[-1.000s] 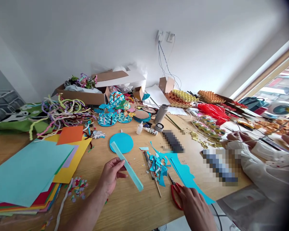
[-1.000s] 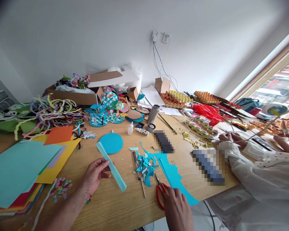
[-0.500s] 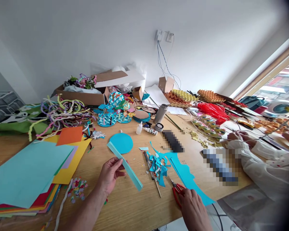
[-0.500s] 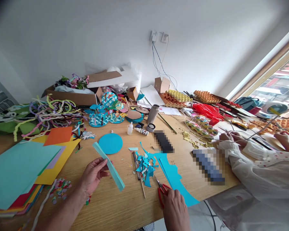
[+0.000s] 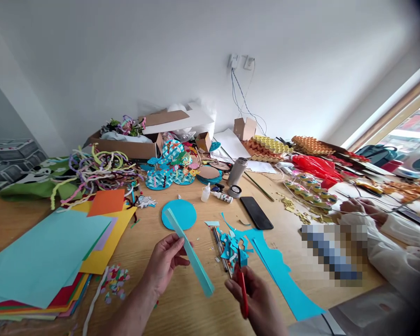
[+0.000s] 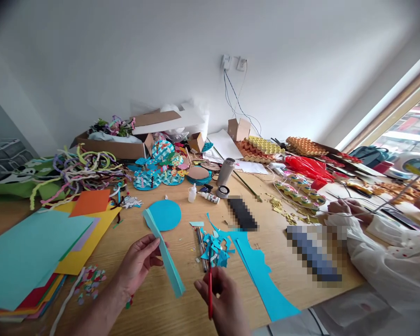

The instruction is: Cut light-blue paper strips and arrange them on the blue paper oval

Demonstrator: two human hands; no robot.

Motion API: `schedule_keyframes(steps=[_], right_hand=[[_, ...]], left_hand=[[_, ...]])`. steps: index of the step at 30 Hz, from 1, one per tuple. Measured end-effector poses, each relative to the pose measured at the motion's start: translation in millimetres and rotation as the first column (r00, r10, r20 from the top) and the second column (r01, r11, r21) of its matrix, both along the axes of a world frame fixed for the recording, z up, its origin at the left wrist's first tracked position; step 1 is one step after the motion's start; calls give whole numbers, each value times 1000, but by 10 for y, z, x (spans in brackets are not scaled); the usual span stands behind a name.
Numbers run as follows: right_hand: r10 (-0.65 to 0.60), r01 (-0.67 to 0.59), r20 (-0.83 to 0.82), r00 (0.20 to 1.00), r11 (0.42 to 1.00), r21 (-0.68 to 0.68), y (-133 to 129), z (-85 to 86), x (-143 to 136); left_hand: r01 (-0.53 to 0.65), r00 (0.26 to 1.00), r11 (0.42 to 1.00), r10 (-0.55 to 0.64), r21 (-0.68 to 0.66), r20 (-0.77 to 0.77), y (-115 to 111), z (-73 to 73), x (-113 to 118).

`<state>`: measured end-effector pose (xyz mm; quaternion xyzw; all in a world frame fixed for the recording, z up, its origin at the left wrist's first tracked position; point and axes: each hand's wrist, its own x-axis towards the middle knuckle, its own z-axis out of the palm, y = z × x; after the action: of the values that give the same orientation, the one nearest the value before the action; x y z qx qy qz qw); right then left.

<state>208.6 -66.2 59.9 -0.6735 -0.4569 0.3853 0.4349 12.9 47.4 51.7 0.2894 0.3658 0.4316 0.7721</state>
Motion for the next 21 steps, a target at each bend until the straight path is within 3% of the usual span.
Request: schedule_keyframes(steps=[6, 10, 13, 16, 19, 21], right_hand=[[154, -113, -300, 941, 982, 149, 362, 227, -422], [138, -64, -394, 909, 979, 194, 441, 311, -462], [107, -38, -299, 948, 973, 227, 485, 307, -456], [-6, 21, -55, 998, 961, 276, 530, 251, -465], [-143, 92, 139, 980, 941, 325, 564, 183, -482], [-186, 120, 164, 969, 929, 350, 575, 161, -487]], left_hand=[[45, 999, 990, -44, 137, -7, 21, 277, 45], [71, 997, 978, -69, 198, -16, 93, 449, 85], [108, 994, 966, -99, 234, -50, 136, 512, 140], [134, 981, 945, -84, 297, -174, 157, 514, 213], [156, 950, 915, -36, 371, -311, 167, 491, 272], [182, 936, 900, -35, 395, -351, 176, 487, 288]])
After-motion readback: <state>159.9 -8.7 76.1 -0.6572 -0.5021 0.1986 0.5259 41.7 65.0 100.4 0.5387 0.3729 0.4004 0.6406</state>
